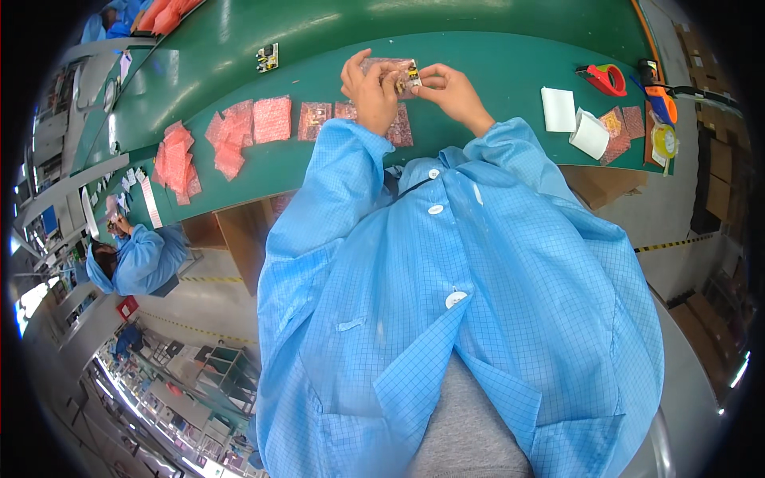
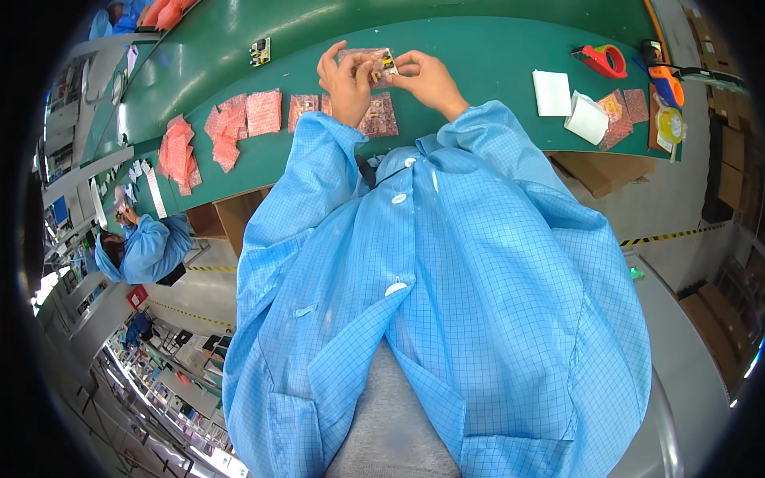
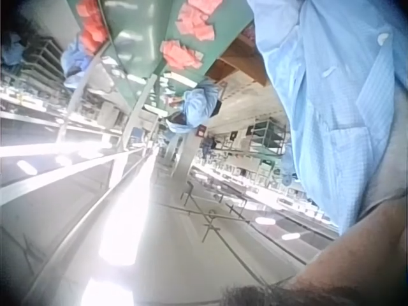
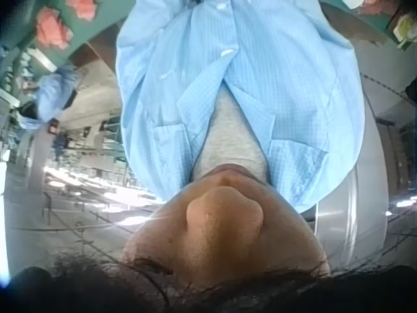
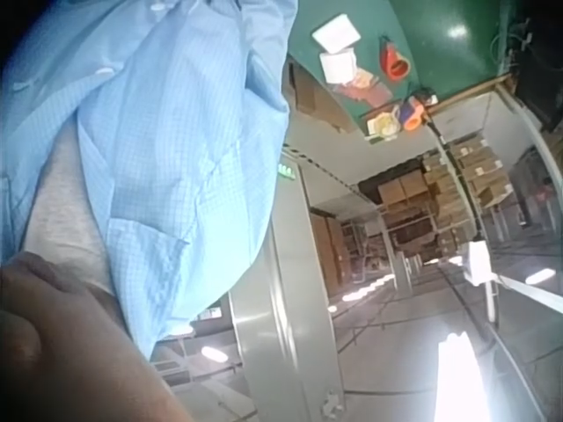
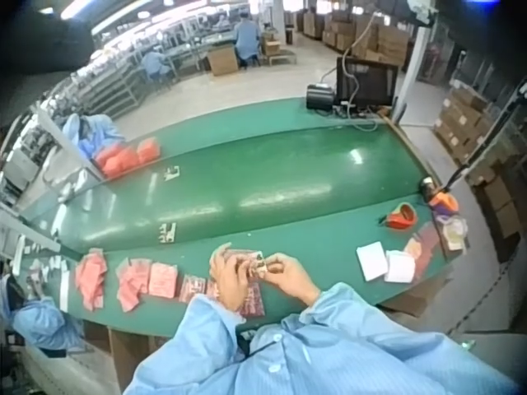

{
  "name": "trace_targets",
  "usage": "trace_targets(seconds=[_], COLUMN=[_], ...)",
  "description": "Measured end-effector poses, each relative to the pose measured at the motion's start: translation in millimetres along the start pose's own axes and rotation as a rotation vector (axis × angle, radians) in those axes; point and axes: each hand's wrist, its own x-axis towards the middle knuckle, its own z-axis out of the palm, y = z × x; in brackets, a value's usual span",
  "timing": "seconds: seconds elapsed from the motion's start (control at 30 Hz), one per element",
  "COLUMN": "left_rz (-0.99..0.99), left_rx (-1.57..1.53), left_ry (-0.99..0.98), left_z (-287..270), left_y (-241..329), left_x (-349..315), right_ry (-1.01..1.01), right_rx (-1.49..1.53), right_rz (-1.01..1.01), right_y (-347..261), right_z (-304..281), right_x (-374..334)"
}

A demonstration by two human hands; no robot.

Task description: The person packages electronic circuit boards by hand, placing them into anti-static bags and then organizing the bagged circuit boards into a cardboard box.

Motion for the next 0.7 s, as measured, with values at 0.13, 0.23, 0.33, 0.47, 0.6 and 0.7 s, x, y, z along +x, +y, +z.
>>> trace_targets(seconds=[0.13,0.23,0.33,0.47,0.6,0.7], left_rz=[-0.003,0.017,0.009,0.051,0.086,-0.6], left_rx=[0.015,0.034,0.022,-0.031,-0.028,-0.961], left_ry=[0.003,-0.005,-0.018,0.094,0.115,0.122], left_z=[-6,-11,-13,-11,-23,-40], left_y=[1,5,7,10,22,26], left_x=[-9,-11,-13,-13,-8,-1], right_ry=[-0.047,-0.04,-0.023,-0.091,-0.11,-0.173], right_rx=[0.094,0.148,0.101,0.094,0.148,0.228], right_rz=[0.134,0.277,0.176,0.154,0.161,0.188], right_y=[-18,-17,-23,-28,-23,-21], right_z=[1,-6,4,8,2,-2], right_x=[-6,-5,-10,-13,-14,-18])
